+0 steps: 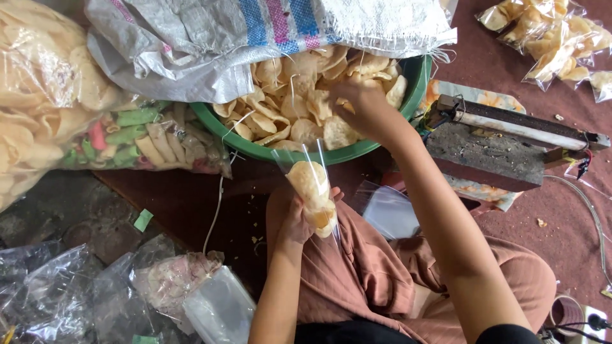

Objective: Manually filling small plastic bags with fried crackers from a large green basin while sitting on the floor.

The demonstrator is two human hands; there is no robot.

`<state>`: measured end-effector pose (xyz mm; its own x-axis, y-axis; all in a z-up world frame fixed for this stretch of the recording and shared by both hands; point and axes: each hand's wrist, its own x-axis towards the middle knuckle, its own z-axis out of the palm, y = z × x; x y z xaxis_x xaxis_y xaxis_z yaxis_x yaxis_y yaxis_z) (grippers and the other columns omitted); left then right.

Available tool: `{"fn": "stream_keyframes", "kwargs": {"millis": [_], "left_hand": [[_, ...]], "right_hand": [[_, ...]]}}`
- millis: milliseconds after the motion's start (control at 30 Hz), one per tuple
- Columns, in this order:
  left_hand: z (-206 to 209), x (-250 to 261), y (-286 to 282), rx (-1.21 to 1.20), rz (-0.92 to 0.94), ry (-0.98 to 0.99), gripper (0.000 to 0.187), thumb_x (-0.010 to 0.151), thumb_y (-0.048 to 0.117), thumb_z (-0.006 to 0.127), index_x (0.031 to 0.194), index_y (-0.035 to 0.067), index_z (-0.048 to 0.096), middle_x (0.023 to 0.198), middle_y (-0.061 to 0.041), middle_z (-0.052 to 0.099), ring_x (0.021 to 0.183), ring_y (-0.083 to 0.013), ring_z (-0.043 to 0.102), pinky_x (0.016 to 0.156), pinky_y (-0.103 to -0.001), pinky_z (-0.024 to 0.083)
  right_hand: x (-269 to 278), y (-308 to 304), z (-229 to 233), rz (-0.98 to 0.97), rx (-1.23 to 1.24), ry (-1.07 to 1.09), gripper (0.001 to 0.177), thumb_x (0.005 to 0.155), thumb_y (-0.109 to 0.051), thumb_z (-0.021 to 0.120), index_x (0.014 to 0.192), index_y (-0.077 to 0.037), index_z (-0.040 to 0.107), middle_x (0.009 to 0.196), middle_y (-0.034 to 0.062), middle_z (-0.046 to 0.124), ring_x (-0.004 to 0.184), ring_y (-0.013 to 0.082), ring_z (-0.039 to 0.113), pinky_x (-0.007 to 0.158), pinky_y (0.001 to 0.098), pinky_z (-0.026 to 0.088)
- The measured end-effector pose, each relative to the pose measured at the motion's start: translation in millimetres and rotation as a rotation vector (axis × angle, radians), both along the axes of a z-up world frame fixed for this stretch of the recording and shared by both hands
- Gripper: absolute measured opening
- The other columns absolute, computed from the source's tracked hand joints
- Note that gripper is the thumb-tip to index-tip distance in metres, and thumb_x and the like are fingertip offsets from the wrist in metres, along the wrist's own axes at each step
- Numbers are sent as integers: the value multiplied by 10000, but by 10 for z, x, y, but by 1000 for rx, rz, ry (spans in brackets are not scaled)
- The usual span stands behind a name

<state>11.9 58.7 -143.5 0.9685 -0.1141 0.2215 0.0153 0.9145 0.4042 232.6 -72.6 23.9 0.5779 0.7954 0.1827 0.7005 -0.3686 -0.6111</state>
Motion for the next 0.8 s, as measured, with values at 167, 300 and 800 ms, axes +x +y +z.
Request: {"fn": "stream_keyframes", "kwargs": {"millis": [167, 300, 800], "left_hand": [[-14, -46, 59, -91, -99, 57, 759, 949, 407, 765, 1534, 65, 423, 1430, -235, 579, 1371, -370, 543, 1041, -381, 579], [-150, -45, 82, -112, -119, 52, 756, 970, 421, 728, 1563, 100, 387, 1473, -235, 548, 1409, -391, 506, 1079, -401, 549], [-460, -46, -61, 43, 42, 107, 905, 918, 542, 673, 1585, 90, 260, 1533, -286, 447, 1425, -489, 386, 1141, -665, 356]], "right_hand": [[427, 182, -617, -283, -151, -548, 384, 1118, -470, 482, 1301, -252, 740, 1318, 3, 659, 1325, 268, 488, 1117, 702, -9], [231, 123, -496, -345, -189, -514, 510, 1105, -466, 456, 1289, -63, 709, 1460, 76, 579, 1464, 309, 358, 1145, 682, -29], [62, -414, -165, -480, 285, 81, 191, 1057, -199, 664, 1220, -119, 723, 1298, 175, 591, 1326, 367, 535, 1080, 550, 421]]}}
